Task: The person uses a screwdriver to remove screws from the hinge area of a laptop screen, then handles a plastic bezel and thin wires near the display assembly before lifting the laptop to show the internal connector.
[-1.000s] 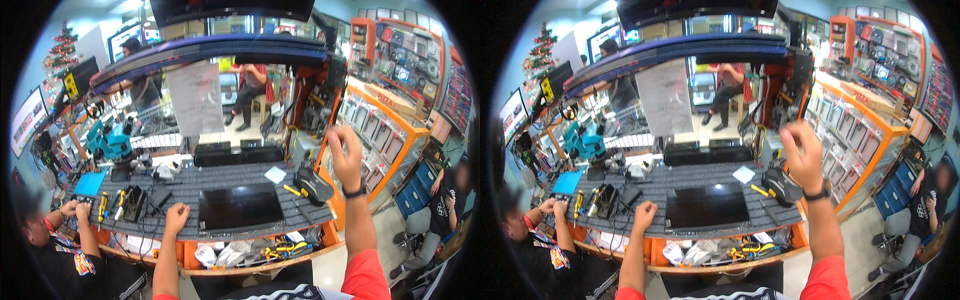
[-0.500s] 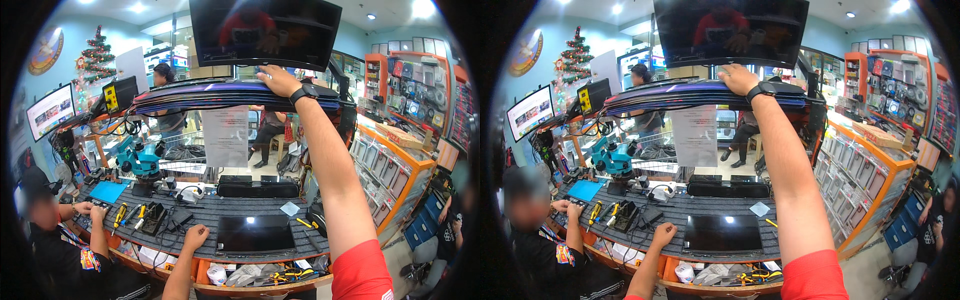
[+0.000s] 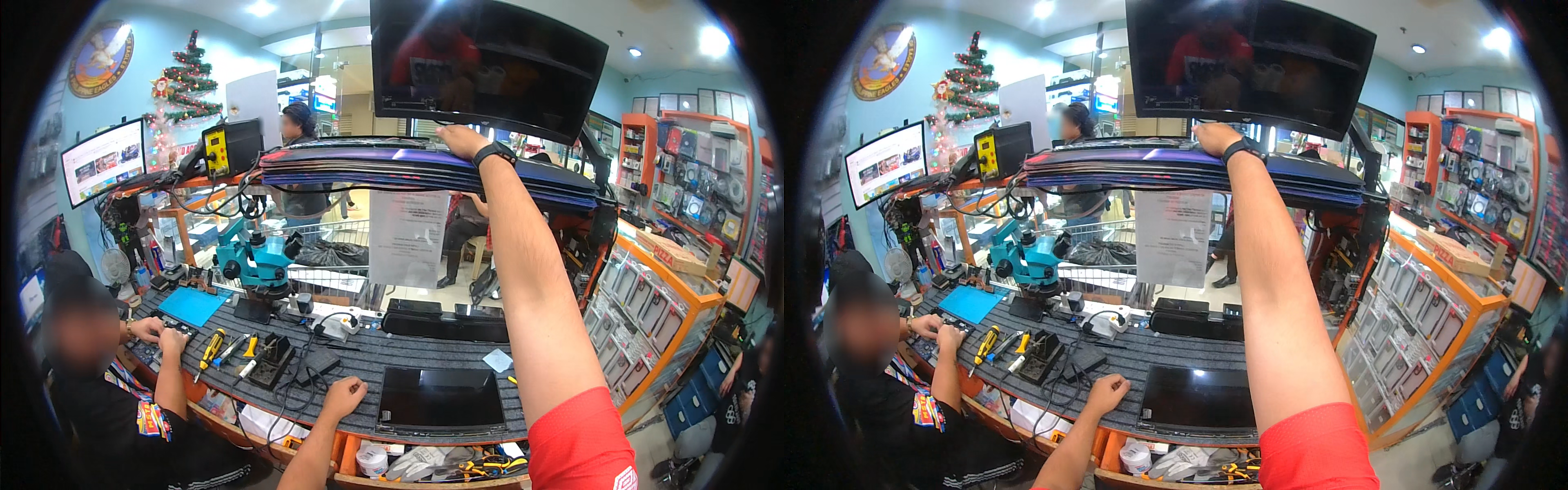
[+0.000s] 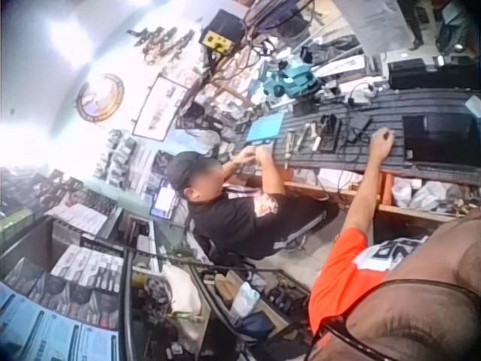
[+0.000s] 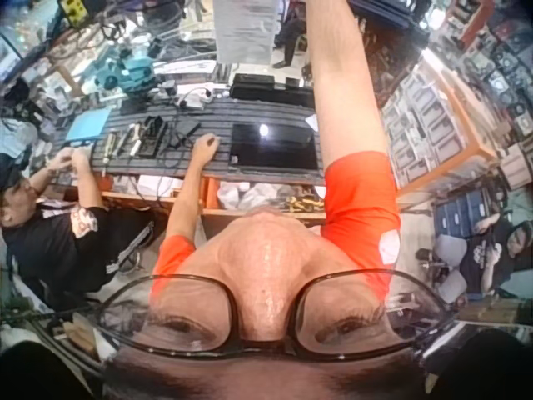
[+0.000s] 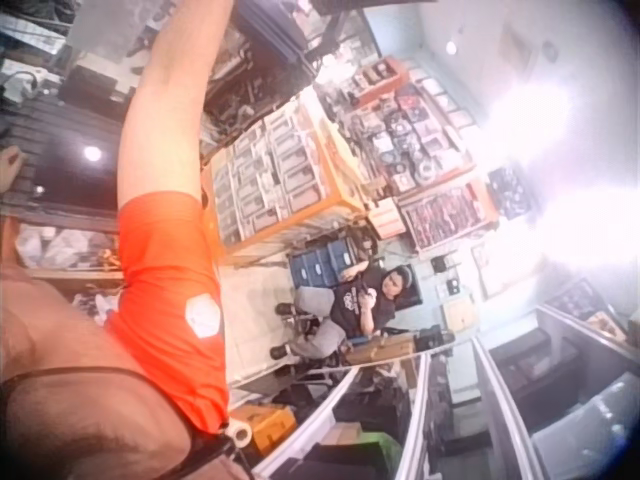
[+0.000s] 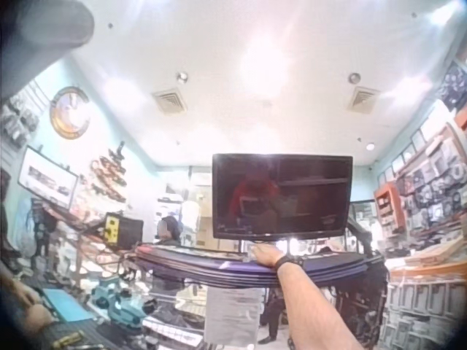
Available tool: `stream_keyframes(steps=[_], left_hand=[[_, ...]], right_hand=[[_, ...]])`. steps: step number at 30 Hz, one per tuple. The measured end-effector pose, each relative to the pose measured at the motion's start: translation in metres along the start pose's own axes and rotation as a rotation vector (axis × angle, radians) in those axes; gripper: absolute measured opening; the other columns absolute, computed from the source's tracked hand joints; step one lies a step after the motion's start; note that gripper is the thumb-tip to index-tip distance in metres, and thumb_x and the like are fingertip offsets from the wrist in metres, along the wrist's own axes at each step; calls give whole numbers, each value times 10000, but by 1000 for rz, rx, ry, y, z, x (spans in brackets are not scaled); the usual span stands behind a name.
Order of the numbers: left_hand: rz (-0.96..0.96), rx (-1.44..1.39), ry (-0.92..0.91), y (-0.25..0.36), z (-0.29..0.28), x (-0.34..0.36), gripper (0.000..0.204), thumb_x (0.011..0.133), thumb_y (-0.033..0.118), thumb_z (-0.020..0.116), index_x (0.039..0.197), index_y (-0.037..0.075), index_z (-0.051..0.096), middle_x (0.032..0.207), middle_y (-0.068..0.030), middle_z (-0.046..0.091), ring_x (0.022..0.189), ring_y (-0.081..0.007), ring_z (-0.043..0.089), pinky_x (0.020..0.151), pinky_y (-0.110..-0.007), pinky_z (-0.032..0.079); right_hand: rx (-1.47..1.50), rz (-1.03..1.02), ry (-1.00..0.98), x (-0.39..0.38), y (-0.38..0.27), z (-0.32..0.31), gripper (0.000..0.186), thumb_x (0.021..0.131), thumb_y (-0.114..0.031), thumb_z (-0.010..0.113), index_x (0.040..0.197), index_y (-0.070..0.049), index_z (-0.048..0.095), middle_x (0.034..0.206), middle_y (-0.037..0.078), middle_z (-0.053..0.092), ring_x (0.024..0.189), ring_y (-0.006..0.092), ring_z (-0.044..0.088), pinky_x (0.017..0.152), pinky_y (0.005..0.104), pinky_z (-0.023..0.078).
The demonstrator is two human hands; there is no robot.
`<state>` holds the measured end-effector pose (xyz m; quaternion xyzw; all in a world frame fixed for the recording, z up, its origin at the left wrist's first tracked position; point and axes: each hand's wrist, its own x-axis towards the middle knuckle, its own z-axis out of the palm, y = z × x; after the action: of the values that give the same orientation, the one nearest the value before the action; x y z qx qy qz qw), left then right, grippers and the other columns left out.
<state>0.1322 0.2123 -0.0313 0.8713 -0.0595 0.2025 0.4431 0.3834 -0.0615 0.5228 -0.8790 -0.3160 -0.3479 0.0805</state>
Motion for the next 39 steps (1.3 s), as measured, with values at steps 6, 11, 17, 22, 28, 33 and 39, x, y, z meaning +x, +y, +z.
stream_keyframes(steps=[6, 11, 17, 22, 28, 33, 39], left_hand=[[-25, -13, -18, 0, -2, 1, 300, 951, 305, 719, 903, 8, 729, 755, -139, 700, 659, -246, 667, 639, -376, 515], [-40, -47, -2, -6, 2, 5, 312, 949, 313, 718, 895, 6, 725, 777, -153, 712, 674, -255, 677, 649, -381, 522], [19, -31, -12, -8, 5, 1, 279, 948, 279, 725, 885, 7, 721, 786, -152, 705, 684, -273, 679, 659, -385, 527], [43, 44, -23, 6, 1, 3, 225, 920, 237, 717, 860, 21, 704, 771, -133, 686, 677, -282, 671, 641, -411, 522], [103, 123, -65, 20, -5, 3, 189, 880, 194, 705, 802, 28, 658, 739, -127, 650, 672, -342, 651, 627, -460, 504], [85, 178, -84, 32, -4, 12, 179, 870, 203, 702, 806, 45, 645, 769, -117, 652, 724, -341, 655, 680, -473, 504], [20, 260, -140, 22, -1, 5, 211, 896, 263, 699, 858, 66, 636, 852, -112, 662, 852, -343, 662, 813, -472, 492]], right_hand=[[84, 107, -96, 4, 11, 9, 643, 1084, -468, 390, 1280, 66, 690, 1416, 305, 607, 1350, 459, 561, 1163, 469, 401], [-109, 105, -166, 12, 16, 15, 552, 1056, -376, 419, 1276, 42, 705, 1406, 293, 618, 1334, 437, 583, 1148, 475, 421], [-208, 40, -211, -10, -17, -9, 404, 931, -198, 494, 1137, 2, 779, 1259, 264, 713, 1173, 413, 698, 1009, 477, 528], [-273, -11, -285, 13, 0, -32, 363, 967, -244, 571, 1195, -39, 767, 1237, 239, 730, 1175, 394, 686, 1046, 467, 504], [-209, 37, -159, 13, -36, -50, 263, 878, -104, 638, 1068, -16, 797, 1091, 253, 753, 1021, 418, 743, 914, 477, 594], [-236, -14, -162, 36, -14, -27, 262, 895, -103, 599, 1034, -2, 798, 1085, 276, 750, 1023, 422, 749, 897, 499, 605], [-163, 14, -242, 44, -15, -11, 290, 946, -184, 583, 1070, -13, 782, 1148, 270, 738, 1042, 427, 736, 946, 521, 576]])
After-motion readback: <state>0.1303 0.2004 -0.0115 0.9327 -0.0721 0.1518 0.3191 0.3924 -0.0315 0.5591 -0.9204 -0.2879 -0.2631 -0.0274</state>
